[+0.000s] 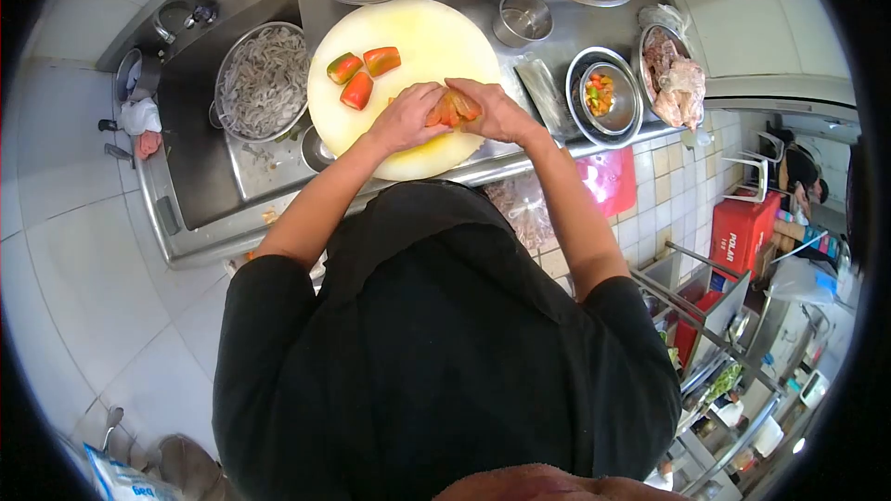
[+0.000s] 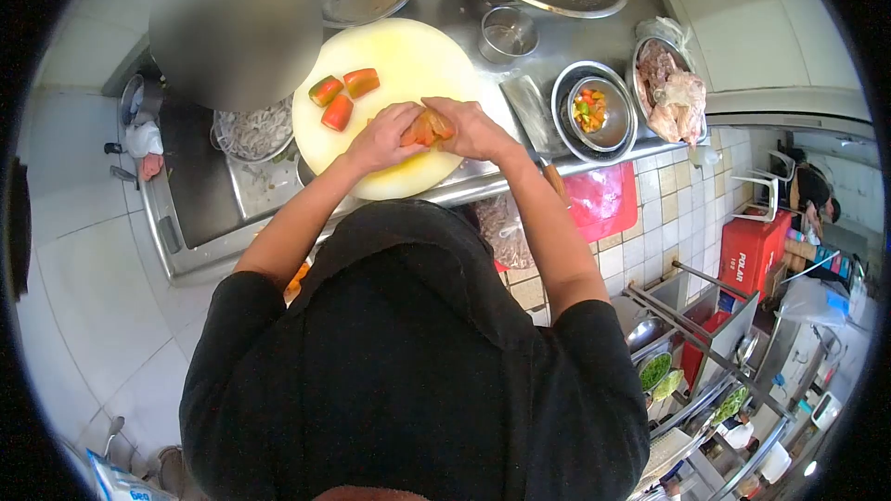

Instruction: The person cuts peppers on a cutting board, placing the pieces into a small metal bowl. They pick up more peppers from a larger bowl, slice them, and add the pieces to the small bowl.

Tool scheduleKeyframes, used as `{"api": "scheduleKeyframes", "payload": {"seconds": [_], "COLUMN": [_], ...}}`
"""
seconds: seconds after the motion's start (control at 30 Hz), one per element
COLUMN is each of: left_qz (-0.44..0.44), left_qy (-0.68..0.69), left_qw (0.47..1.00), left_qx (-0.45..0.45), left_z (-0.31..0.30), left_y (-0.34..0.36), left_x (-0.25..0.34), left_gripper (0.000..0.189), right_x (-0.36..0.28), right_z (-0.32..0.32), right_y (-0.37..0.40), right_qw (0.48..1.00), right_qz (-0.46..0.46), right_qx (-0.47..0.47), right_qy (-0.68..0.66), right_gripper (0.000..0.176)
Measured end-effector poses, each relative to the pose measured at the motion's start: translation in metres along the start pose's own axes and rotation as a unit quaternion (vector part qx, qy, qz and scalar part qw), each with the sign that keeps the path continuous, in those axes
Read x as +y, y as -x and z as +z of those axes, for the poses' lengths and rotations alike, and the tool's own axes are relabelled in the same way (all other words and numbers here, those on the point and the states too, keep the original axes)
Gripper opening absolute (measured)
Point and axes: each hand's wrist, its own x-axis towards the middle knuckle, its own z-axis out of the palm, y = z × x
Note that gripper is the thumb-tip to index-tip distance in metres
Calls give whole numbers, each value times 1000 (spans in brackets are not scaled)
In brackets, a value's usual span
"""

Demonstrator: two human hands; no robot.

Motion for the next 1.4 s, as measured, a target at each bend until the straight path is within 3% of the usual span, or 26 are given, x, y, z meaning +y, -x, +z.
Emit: {"api": "scheduleKeyframes", "payload": {"seconds": [0.17,0.27,0.37,0.47,0.57,0.67,0.8,0.9,0.97,1.07,1.17,1.27,1.4], "left_qz": [-53,-79,-114,-120,-114,-166,-119,-58,-39,-29,37,4,-25], "left_qy": [41,-117,-88,8,47,124,29,-87,-152,-229,-284,-267,-231], "left_qw": [996,984,982,992,992,976,992,992,981,965,954,951,960], "left_qx": [-53,-104,-119,-36,-29,-64,-43,-68,-116,-127,-88,-153,-157], "left_z": [-18,-37,-38,-18,-19,-22,-25,-29,-32,-21,-8,-8,-10], "left_y": [-9,-18,-20,-10,-7,-9,-11,-13,-14,-14,-14,-23,-28], "left_x": [4,21,25,6,6,-1,0,10,23,33,30,35,39], "left_gripper": [66,60,56,55,54,54,54,60,68,80,85,84,78], "right_x": [-1,4,6,6,2,7,10,15,14,15,17,13,9], "right_z": [0,4,6,13,13,16,12,9,8,6,6,1,-11], "right_y": [-5,-3,-2,-4,-1,2,9,10,11,12,13,14,15], "right_qw": [1000,1000,998,996,996,996,981,991,989,993,996,999,998], "right_qz": [-8,19,37,17,50,73,87,33,57,44,35,20,22], "right_qx": [17,11,16,40,30,20,58,69,65,54,39,35,21], "right_qy": [8,0,-56,-84,-67,-53,-163,-107,-117,-94,-70,-33,-46], "right_gripper": [63,63,66,68,68,69,75,79,82,84,83,82,87]}}
